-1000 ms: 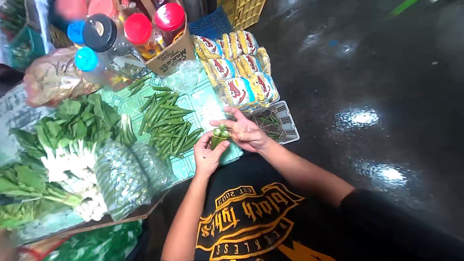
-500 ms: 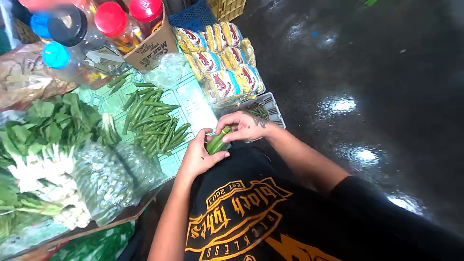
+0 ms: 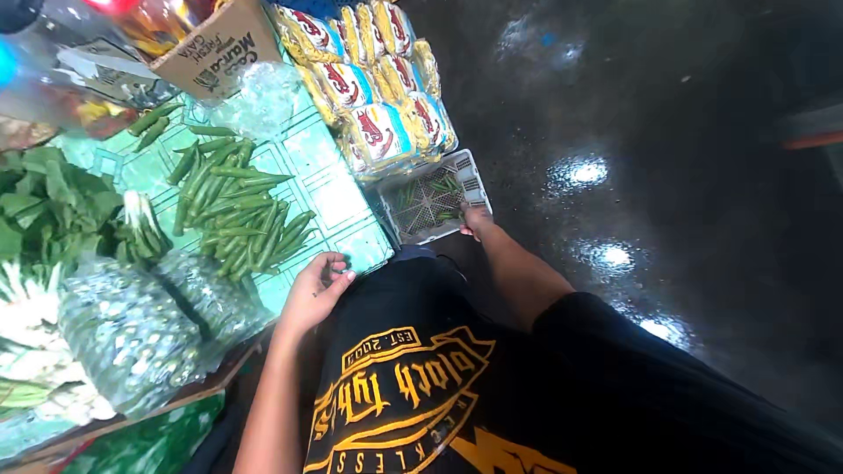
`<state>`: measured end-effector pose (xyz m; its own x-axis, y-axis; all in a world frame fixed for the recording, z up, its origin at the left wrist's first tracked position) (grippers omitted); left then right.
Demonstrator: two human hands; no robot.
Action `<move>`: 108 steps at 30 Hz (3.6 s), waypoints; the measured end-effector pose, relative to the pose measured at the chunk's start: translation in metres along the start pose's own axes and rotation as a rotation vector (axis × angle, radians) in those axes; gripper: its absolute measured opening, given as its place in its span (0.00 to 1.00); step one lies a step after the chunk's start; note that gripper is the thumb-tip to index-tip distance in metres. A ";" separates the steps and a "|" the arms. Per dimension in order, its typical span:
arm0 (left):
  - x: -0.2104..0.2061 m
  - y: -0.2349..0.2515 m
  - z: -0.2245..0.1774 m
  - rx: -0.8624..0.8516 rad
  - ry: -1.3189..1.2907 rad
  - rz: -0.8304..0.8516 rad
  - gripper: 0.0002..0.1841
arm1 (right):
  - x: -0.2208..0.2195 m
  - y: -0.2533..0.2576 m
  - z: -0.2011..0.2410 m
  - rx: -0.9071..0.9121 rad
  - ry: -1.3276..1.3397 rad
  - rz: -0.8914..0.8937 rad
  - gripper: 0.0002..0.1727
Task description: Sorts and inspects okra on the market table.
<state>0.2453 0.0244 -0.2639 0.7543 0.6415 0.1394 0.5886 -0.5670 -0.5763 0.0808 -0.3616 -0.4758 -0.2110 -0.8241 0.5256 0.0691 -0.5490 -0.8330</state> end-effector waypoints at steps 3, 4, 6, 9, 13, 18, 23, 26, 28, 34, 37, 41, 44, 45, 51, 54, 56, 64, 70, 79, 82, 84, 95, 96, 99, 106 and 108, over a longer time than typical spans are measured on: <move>0.002 0.003 -0.002 -0.032 -0.024 -0.014 0.24 | -0.038 -0.008 0.027 0.335 -0.203 0.097 0.35; 0.002 0.004 -0.002 -0.038 -0.041 -0.025 0.24 | -0.059 -0.004 0.026 0.438 -0.221 0.104 0.31; 0.004 0.005 -0.003 -0.048 -0.078 -0.040 0.24 | -0.104 -0.016 0.022 0.512 -0.217 0.248 0.25; 0.011 0.000 -0.003 -0.077 -0.124 -0.071 0.22 | -0.145 -0.059 0.022 0.518 -0.394 0.489 0.23; 0.029 -0.009 0.001 -0.127 -0.114 -0.177 0.20 | -0.145 -0.069 0.023 0.666 -0.653 0.515 0.20; 0.072 -0.018 0.000 -0.198 0.119 -0.568 0.20 | -0.064 -0.107 0.046 0.586 -0.979 0.628 0.27; 0.129 -0.012 0.003 -0.102 0.458 -0.916 0.26 | -0.023 -0.225 0.161 0.844 -0.934 0.897 0.18; 0.147 0.014 0.011 -0.028 0.471 -0.878 0.33 | -0.063 -0.259 0.230 1.138 -0.798 0.785 0.15; 0.156 0.025 0.022 0.011 0.467 -0.835 0.35 | -0.112 -0.260 0.275 1.274 -0.737 0.483 0.20; 0.149 0.027 0.030 -0.039 0.473 -0.735 0.38 | -0.212 -0.254 0.293 1.179 -0.500 -0.073 0.27; 0.152 0.023 0.025 0.003 0.487 -0.740 0.40 | -0.225 -0.258 0.286 1.174 -0.579 -0.099 0.18; 0.150 0.029 -0.002 -0.098 0.616 -0.815 0.38 | -0.221 -0.250 0.285 1.231 -0.578 -0.007 0.16; 0.149 0.053 -0.026 -0.179 0.646 -0.751 0.37 | -0.217 -0.244 0.286 1.260 -0.520 0.053 0.20; 0.149 0.061 -0.031 -0.161 0.640 -0.719 0.38 | -0.215 -0.243 0.284 1.255 -0.500 0.071 0.21; 0.171 0.084 -0.031 0.036 0.676 -0.707 0.37 | -0.213 -0.239 0.284 1.313 -0.513 0.105 0.23; 0.169 0.081 -0.032 0.064 0.602 -0.623 0.27 | -0.212 -0.244 0.285 1.297 -0.578 0.074 0.24; 0.171 0.081 -0.032 0.059 0.542 -0.584 0.23 | -0.213 -0.247 0.286 1.282 -0.628 0.007 0.25; 0.267 0.126 -0.053 0.083 0.383 -0.876 0.19 | -0.216 -0.238 0.293 1.349 -0.712 -0.081 0.22; 0.321 0.165 -0.017 0.412 0.554 -0.525 0.26 | -0.207 -0.228 0.305 1.334 -0.701 0.082 0.20; 0.301 0.078 -0.057 -0.131 -0.085 -0.878 0.15 | -0.215 -0.253 0.321 1.204 -0.722 -0.148 0.45; 0.267 0.074 -0.041 -0.625 -0.896 -0.863 0.12 | -0.222 -0.259 0.331 1.226 -0.791 -0.115 0.35; 0.251 0.079 -0.032 -0.742 -1.303 -0.698 0.09 | -0.227 -0.255 0.339 1.187 -0.819 -0.062 0.28; 0.148 0.072 -0.015 -0.241 -0.811 -0.754 0.21 | -0.196 -0.271 0.336 1.210 -0.353 0.294 0.17; 0.141 0.070 -0.016 -0.252 -0.790 -0.765 0.23 | -0.190 -0.281 0.334 1.205 -0.246 0.346 0.16; 0.125 0.069 -0.028 -0.341 -0.840 -0.668 0.27 | -0.180 -0.316 0.324 1.182 -0.053 0.530 0.12; 0.109 0.070 -0.024 -0.425 -1.474 -0.522 0.21 | -0.153 -0.339 0.302 1.318 -0.250 0.213 0.15; 0.107 0.066 -0.022 -0.469 -1.502 -0.469 0.24 | -0.158 -0.343 0.288 1.467 -0.467 0.174 0.15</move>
<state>0.3714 0.0441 -0.2699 -0.2812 0.5304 -0.7998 0.9133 -0.1078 -0.3927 0.3711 -0.0835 -0.2231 0.1945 -0.7055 0.6815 0.9809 0.1349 -0.1403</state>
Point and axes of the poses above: each hand's wrist, its own y-axis towards the middle knuckle, its own x-axis out of the back of the hand, z = x × y, the point moved 5 cm from there along y, towards the middle knuckle, and after that the axes turned 15 degrees about -y, right-handed, at the moved point
